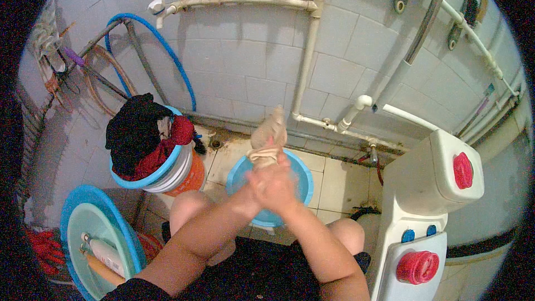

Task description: The person is hand-washing a beige piece of clothing in a blue plastic basin filled with water. They repeatedly submerge, scrub, and wring the fabric by hand. The person is sitting on the floor in a tiled room with visible plumbing and a bucket of other clothes nearby.

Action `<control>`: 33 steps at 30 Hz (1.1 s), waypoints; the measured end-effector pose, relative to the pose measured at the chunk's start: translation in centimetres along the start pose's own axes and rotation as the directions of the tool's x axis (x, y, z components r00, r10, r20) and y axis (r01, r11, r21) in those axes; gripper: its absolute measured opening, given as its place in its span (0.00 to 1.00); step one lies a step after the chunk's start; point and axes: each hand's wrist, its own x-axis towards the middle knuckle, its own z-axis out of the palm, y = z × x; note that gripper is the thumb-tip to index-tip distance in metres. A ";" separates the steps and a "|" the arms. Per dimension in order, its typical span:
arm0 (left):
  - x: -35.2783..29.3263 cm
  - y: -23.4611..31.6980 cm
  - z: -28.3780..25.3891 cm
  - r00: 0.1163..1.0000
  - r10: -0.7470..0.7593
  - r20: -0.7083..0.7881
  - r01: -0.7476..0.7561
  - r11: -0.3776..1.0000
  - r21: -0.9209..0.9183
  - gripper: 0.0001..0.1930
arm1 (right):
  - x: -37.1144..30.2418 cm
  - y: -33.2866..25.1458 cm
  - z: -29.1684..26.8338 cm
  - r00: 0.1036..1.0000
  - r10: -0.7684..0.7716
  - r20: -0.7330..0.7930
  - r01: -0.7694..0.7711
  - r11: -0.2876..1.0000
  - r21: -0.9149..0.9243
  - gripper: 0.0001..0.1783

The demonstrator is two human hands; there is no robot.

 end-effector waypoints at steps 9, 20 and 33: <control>-0.5 -0.8 -5.3 0.941 -0.219 0.257 0.299 0.894 -0.334 0.16 | -1.1 2.3 3.9 0.995 -0.089 -0.052 0.086 0.995 -0.057 0.08; -0.4 0.8 5.6 0.872 -0.156 -0.464 0.220 0.972 0.087 0.14 | 0.3 5.2 2.0 0.644 0.671 0.367 -0.266 -0.254 0.930 0.15; 0.8 3.5 -1.3 0.807 -0.494 0.323 0.588 0.619 -0.521 0.11 | -0.8 -2.9 0.4 0.953 -0.289 -0.092 0.302 0.928 0.219 0.06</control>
